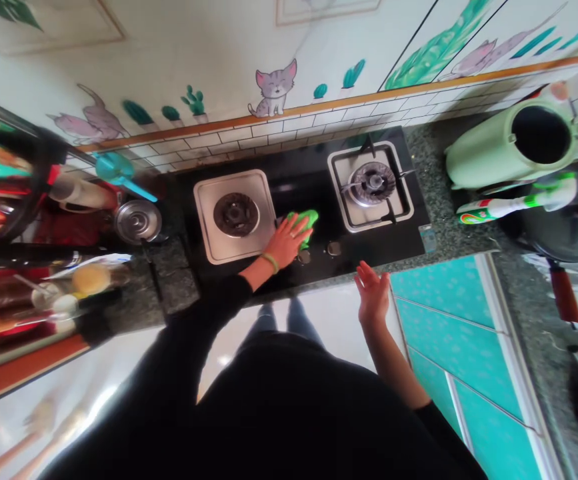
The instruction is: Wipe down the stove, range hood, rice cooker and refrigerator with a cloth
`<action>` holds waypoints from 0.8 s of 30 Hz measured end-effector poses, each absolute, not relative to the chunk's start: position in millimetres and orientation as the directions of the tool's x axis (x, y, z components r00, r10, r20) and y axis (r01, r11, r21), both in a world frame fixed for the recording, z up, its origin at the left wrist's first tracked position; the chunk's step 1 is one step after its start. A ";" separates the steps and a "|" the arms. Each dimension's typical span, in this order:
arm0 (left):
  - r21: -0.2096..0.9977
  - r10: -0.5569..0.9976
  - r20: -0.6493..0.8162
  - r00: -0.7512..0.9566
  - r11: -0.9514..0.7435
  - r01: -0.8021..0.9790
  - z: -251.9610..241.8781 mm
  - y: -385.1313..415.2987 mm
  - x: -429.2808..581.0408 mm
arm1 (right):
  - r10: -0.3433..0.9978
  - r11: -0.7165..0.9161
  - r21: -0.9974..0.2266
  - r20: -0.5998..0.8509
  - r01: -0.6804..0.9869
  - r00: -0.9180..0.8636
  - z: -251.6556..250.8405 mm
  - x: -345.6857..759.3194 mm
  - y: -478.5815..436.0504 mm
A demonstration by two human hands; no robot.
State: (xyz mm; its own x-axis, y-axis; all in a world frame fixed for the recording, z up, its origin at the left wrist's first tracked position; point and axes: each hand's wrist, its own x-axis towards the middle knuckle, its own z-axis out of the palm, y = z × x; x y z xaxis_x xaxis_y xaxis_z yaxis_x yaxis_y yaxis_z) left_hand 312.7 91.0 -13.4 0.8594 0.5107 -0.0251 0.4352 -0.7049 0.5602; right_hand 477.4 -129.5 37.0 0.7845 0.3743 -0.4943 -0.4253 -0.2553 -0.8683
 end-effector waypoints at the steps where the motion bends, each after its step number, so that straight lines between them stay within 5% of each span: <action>1: 0.551 0.504 -0.039 0.863 -0.709 0.439 -9.3 73.4 289.4 | 0.338 -0.260 -0.854 -0.517 -0.450 0.787 33.6 478.2 -140.4; 7: 0.497 0.541 -0.147 0.828 -0.683 0.535 -2.0 -8.7 210.1 | 0.230 -0.288 -0.806 -0.583 -0.518 0.779 20.7 477.9 -172.0; 14: 0.459 0.616 -0.097 0.782 -0.669 0.584 -6.3 41.7 297.8 | 0.332 -0.250 -0.857 -0.514 -0.451 0.791 30.9 489.3 -153.8; 18: 0.464 0.595 -0.119 0.795 -0.674 0.575 -7.6 12.0 265.0 | 0.371 -0.284 -0.857 -0.513 -0.431 0.775 31.6 483.5 -145.9; 24: 0.377 0.932 -0.104 0.348 -0.287 0.881 -12.1 -32.6 146.7 | 0.476 -0.358 -0.816 -0.578 -0.454 0.663 30.1 455.0 -122.3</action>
